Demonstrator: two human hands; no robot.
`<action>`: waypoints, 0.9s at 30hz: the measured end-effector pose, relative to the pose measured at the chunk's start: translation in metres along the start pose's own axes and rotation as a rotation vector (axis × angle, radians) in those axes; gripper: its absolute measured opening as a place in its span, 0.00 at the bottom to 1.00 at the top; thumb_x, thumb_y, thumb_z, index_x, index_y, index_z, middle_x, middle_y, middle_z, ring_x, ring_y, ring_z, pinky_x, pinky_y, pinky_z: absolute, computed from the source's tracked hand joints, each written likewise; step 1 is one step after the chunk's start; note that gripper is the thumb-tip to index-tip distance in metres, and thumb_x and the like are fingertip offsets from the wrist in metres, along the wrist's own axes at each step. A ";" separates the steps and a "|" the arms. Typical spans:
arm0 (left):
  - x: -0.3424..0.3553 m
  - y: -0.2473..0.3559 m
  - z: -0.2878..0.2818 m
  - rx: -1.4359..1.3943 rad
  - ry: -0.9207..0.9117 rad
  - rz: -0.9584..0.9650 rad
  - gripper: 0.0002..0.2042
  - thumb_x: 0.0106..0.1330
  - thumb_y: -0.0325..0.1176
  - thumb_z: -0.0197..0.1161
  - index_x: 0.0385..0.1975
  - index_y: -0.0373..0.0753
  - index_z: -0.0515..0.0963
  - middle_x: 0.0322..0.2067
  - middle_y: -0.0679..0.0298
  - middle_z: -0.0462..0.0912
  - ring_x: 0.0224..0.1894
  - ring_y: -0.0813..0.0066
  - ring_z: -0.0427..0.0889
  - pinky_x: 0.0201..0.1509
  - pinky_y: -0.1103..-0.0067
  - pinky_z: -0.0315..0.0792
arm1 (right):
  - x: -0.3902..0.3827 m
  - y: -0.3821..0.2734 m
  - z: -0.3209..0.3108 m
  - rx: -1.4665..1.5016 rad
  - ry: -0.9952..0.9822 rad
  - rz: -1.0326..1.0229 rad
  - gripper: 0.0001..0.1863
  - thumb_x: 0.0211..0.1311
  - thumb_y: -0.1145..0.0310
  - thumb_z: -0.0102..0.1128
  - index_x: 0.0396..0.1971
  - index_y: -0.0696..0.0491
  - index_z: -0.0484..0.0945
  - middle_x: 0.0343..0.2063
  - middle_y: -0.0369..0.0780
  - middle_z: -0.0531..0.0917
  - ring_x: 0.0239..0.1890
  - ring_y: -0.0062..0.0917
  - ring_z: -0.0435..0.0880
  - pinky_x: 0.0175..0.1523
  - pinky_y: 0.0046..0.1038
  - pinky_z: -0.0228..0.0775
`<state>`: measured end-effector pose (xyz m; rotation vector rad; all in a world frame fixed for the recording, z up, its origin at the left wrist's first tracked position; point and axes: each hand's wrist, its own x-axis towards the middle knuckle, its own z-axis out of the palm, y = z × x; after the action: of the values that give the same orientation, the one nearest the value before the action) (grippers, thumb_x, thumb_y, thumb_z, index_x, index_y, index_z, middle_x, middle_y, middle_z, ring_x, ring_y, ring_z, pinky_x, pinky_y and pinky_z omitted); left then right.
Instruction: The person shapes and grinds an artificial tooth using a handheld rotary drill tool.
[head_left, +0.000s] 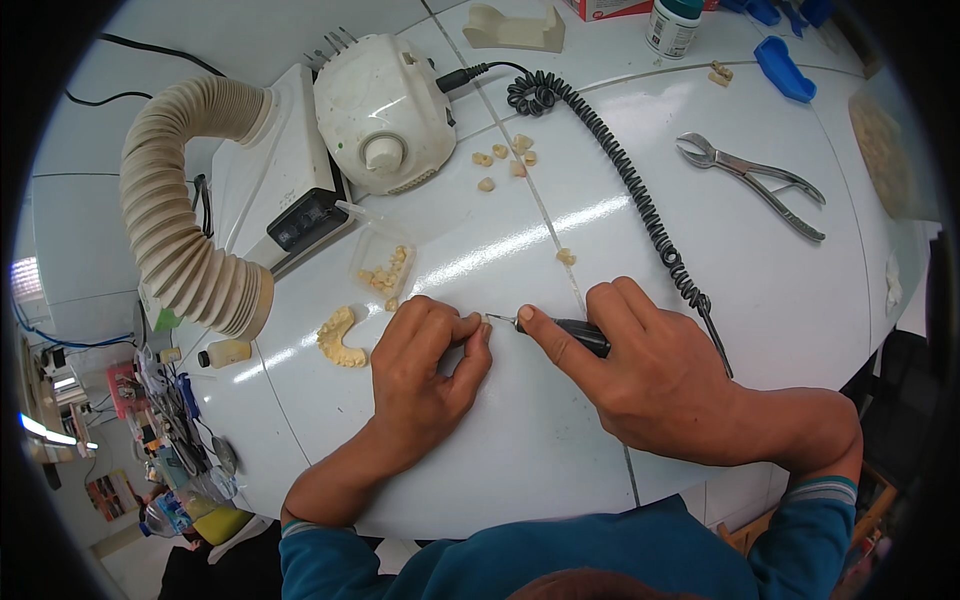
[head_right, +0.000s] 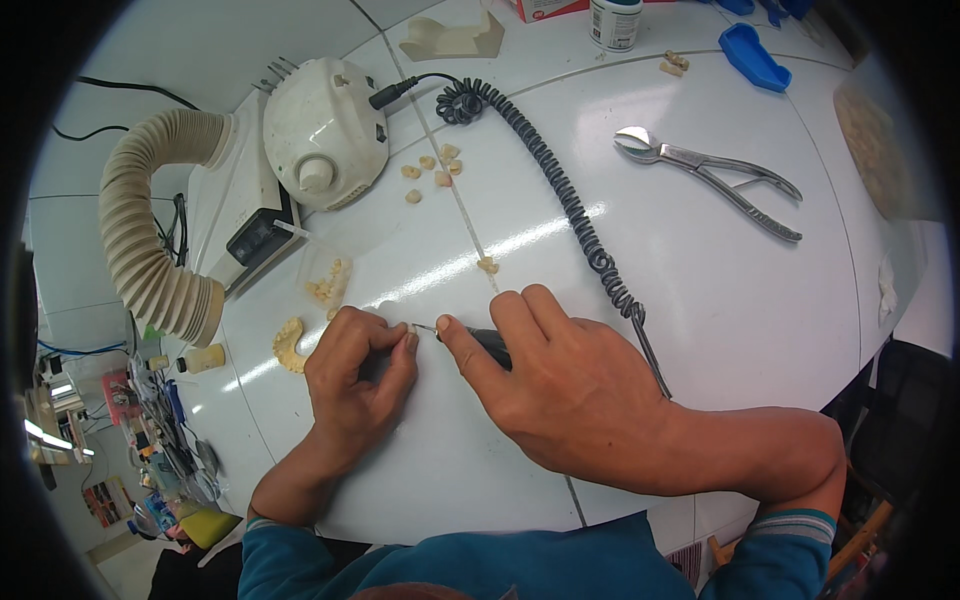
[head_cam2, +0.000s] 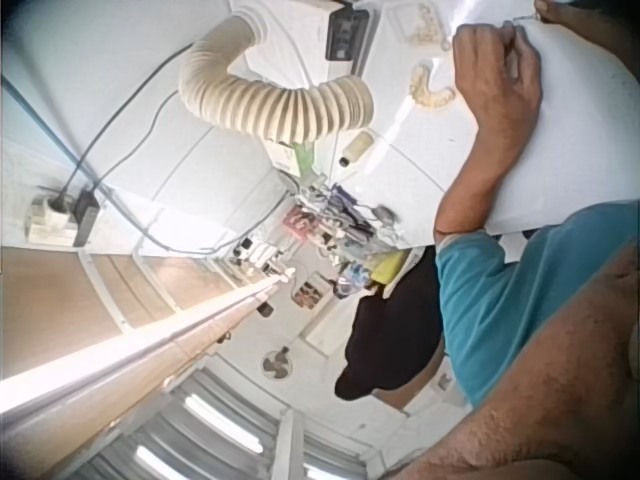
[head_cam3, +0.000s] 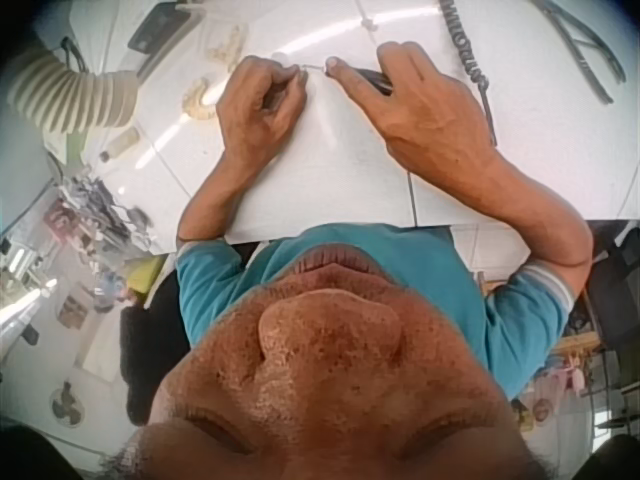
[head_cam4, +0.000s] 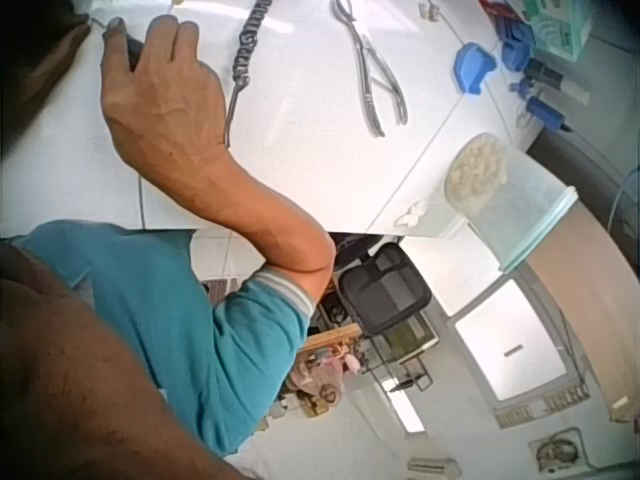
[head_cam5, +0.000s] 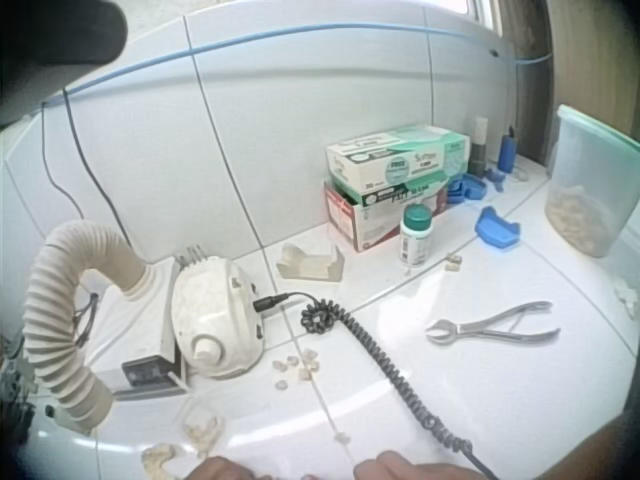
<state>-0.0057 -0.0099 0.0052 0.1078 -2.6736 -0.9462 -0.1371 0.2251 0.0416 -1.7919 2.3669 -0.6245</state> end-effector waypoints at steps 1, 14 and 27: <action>0.001 -0.001 0.001 0.000 -0.003 -0.001 0.07 0.65 0.18 0.78 0.35 0.30 0.84 0.34 0.56 0.84 0.35 0.67 0.85 0.39 0.74 0.79 | 0.000 0.001 0.000 0.001 0.000 0.002 0.27 0.66 0.76 0.66 0.66 0.64 0.86 0.36 0.43 0.73 0.40 0.31 0.77 0.25 0.23 0.72; 0.001 -0.001 0.004 -0.005 -0.005 -0.005 0.07 0.65 0.18 0.78 0.35 0.30 0.84 0.34 0.56 0.84 0.35 0.66 0.85 0.39 0.74 0.79 | -0.001 0.004 0.002 0.016 -0.012 0.010 0.28 0.65 0.76 0.66 0.66 0.64 0.86 0.37 0.43 0.73 0.41 0.31 0.77 0.26 0.23 0.72; 0.004 0.010 0.004 -0.022 0.020 -0.138 0.09 0.68 0.22 0.74 0.44 0.35 0.82 0.37 0.65 0.82 0.33 0.77 0.76 0.36 0.78 0.68 | -0.014 0.010 0.007 0.048 0.074 0.038 0.34 0.58 0.80 0.68 0.68 0.56 0.87 0.41 0.44 0.75 0.44 0.35 0.81 0.29 0.28 0.77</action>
<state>-0.0103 -0.0004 0.0090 0.2980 -2.6651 -1.0097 -0.1396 0.2389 0.0292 -1.7299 2.4046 -0.7480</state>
